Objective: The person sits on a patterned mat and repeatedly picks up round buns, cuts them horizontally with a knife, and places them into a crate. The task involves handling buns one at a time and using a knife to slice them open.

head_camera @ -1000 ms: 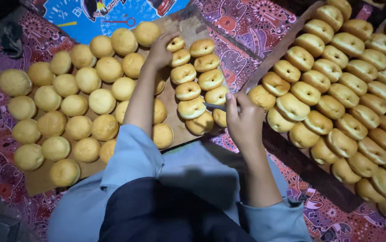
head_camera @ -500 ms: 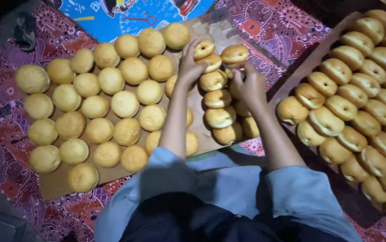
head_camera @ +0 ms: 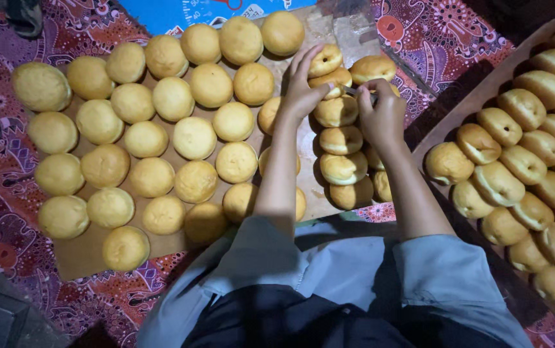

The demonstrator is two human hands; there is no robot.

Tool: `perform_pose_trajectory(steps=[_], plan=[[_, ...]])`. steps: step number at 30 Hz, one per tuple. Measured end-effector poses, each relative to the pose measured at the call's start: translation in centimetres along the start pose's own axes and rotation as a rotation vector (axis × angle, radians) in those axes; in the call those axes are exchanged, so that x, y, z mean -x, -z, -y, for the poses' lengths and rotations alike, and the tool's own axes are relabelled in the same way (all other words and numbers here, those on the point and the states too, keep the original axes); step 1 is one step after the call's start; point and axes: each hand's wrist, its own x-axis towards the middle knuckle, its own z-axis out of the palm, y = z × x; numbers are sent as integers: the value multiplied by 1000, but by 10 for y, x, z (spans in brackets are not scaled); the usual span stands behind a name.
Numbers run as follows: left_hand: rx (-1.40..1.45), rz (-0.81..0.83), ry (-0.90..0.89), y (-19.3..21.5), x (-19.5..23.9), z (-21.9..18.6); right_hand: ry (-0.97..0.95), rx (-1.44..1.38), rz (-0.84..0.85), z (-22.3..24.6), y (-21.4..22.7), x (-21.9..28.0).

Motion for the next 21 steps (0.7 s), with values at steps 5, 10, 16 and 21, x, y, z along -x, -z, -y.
perform_pose_trajectory(steps=[5, 10, 16, 21], plan=[[14, 20, 24, 1, 1, 2, -88, 2, 23, -4, -10, 2], [37, 47, -2, 0, 0, 4, -24, -40, 39, -15, -23, 1], [21, 83, 32, 2, 0, 6, -14, -31, 93, -16, -43, 1], [2, 95, 46, 0, -1, 7, 13, 137, 243, -9, -52, -8]])
